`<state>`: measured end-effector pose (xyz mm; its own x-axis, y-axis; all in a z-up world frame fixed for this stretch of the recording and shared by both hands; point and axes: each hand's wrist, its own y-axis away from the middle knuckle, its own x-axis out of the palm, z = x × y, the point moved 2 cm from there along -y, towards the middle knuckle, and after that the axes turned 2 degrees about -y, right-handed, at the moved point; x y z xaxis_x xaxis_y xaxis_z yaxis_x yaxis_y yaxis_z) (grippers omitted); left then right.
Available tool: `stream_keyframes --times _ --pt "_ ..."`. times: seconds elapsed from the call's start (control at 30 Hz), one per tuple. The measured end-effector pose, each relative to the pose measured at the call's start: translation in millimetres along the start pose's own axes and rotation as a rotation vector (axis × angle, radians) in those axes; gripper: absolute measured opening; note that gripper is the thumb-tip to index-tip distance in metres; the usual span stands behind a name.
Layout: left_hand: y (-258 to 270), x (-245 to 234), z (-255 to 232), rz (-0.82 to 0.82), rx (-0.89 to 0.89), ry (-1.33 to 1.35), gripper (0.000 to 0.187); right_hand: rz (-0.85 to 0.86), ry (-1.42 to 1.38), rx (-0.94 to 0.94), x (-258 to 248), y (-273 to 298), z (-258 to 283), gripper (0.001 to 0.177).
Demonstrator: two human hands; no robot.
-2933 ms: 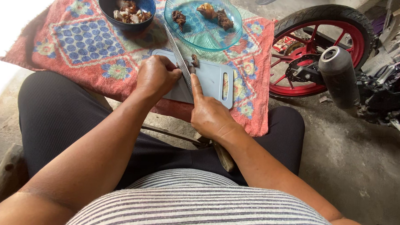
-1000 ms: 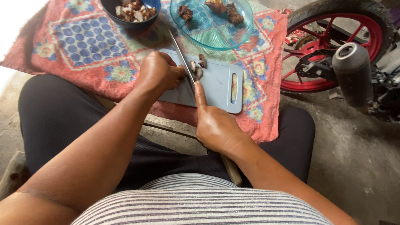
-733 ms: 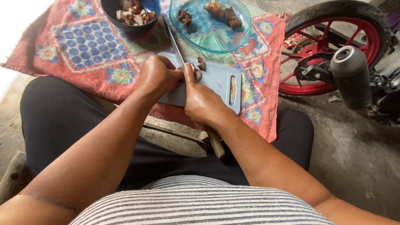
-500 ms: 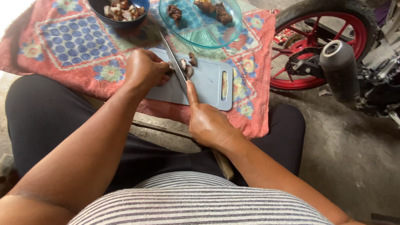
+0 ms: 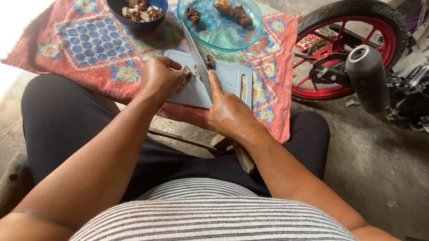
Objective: The person sits cross-legged on the floor and uses a knife to cut pieces of cooked meat on a cutting board. The cut pieces are placed into a blue bowl, while larger pieces remain on a glass plate.
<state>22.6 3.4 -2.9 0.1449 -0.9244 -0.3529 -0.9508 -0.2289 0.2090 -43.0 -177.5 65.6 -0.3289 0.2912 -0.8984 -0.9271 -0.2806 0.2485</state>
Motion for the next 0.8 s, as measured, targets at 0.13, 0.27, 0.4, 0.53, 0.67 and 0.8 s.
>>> stream_keyframes --times 0.13,0.27,0.4,0.53,0.67,0.8 --pt "9.1 0.2 -6.4 -0.021 0.048 -0.028 0.021 0.006 0.013 -0.028 -2.6 9.8 4.7 0.09" --pt "12.0 1.4 -7.0 -0.066 0.092 -0.106 0.016 0.032 -0.002 -0.016 0.8 16.8 8.2 0.084" --pt "9.9 2.7 -5.3 -0.115 0.18 -0.164 0.019 0.034 -0.009 -0.014 2.5 20.9 9.4 0.083" --pt "5.5 3.8 -4.4 -0.086 0.173 -0.216 0.017 0.058 -0.024 -0.035 1.7 21.2 10.2 0.083" --pt "-1.7 -1.4 -5.2 -0.013 0.157 -0.25 0.019 0.121 -0.039 -0.027 2.7 17.2 11.8 0.087" --pt "-9.4 -3.8 -6.1 0.044 0.225 -0.265 0.018 0.116 -0.06 -0.042 2.5 14.6 12.2 0.086"
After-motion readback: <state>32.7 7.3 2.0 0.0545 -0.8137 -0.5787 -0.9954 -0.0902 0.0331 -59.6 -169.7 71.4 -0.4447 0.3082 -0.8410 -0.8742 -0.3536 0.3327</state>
